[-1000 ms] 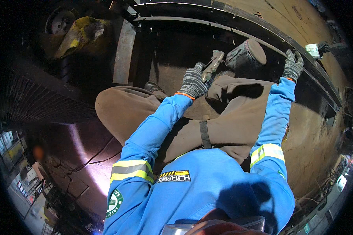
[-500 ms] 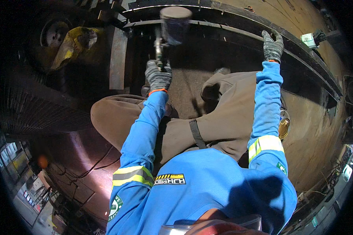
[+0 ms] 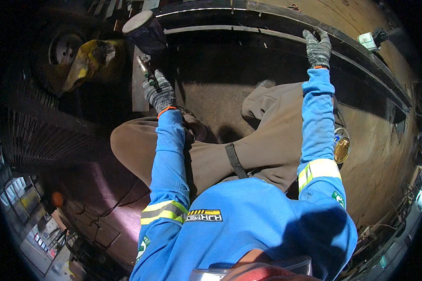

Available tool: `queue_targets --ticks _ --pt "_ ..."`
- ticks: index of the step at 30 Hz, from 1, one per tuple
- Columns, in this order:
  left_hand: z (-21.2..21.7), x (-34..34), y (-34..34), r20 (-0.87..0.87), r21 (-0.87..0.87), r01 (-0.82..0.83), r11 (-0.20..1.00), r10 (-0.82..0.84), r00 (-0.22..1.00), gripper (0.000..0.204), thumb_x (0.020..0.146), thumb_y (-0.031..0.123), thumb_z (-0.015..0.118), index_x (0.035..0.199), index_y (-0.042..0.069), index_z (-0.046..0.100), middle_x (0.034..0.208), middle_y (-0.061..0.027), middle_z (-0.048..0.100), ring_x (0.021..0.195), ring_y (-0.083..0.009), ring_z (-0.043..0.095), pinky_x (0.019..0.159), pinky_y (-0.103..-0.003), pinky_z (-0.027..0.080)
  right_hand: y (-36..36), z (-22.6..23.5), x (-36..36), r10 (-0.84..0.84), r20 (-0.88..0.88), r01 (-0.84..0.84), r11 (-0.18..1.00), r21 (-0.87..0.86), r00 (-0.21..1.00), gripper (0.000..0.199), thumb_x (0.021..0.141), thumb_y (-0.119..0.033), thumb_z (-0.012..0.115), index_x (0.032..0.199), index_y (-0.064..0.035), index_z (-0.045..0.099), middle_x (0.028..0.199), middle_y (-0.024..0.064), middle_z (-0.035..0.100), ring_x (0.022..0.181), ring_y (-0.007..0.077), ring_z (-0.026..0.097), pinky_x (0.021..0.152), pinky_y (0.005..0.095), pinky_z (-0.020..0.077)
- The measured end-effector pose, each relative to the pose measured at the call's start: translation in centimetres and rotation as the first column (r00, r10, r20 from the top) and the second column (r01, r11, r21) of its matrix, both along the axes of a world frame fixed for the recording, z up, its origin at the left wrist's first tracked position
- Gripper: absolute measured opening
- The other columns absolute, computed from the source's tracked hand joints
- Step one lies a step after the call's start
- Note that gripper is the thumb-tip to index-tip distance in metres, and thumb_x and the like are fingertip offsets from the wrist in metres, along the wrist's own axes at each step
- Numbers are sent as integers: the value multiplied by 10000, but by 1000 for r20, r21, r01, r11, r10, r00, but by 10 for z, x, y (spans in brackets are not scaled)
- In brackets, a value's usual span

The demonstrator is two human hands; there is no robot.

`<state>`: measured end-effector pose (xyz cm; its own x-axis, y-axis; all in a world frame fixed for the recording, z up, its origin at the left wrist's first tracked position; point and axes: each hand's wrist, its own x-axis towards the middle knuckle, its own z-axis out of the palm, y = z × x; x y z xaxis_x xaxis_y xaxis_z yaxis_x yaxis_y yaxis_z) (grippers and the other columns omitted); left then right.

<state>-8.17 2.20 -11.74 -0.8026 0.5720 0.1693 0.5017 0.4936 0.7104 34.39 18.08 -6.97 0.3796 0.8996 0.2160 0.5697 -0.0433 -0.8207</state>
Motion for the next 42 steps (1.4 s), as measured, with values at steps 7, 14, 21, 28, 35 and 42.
queue_targets --ticks 7,14,21,28,35,42 --pt "15 21 2 185 105 65 992 -84 979 368 824 344 633 876 -13 563 789 -174 619 744 -321 595 696 -393 457 -5 8 -10 30 11 -30 1000 9 999 506 726 -255 758 1121 -3 569 1091 145 607 1017 234 576 903 339 441" --pt "0 56 15 33 -140 371 918 -370 928 355 764 333 696 829 31 521 685 -192 595 652 -361 600 617 -425 471 -7 17 -3 -15 65 15 1000 5 998 466 733 -225 754 1110 -13 580 1038 120 615 952 209 579 875 330 450" --pt "9 104 17 271 -273 757 594 -708 653 307 735 271 676 893 49 531 744 -212 621 723 -393 613 630 -434 482 -21 30 -5 -69 56 67 997 49 996 442 740 -181 752 1110 -17 575 1023 88 596 886 150 557 827 282 456" --pt "11 117 11 257 -117 851 513 -812 524 282 765 249 655 898 30 537 726 -213 615 702 -385 614 596 -422 473 -24 29 -7 -90 -89 92 996 17 992 439 749 -133 740 1126 -1 557 1033 95 582 868 134 560 793 261 471" --pt "7 93 17 140 -357 555 752 -544 827 326 732 314 665 865 49 531 712 -207 609 690 -387 609 630 -447 486 -17 6 4 -43 -52 44 999 10 998 432 741 -132 747 1115 -12 566 1018 91 581 868 140 551 787 272 464" --pt "30 32 10 55 -17 95 995 -94 994 341 819 354 623 825 23 543 730 -174 617 673 -348 604 634 -435 459 -22 29 -20 26 37 -25 999 -27 999 438 732 -187 755 1096 -9 590 993 80 604 877 156 560 822 296 458"
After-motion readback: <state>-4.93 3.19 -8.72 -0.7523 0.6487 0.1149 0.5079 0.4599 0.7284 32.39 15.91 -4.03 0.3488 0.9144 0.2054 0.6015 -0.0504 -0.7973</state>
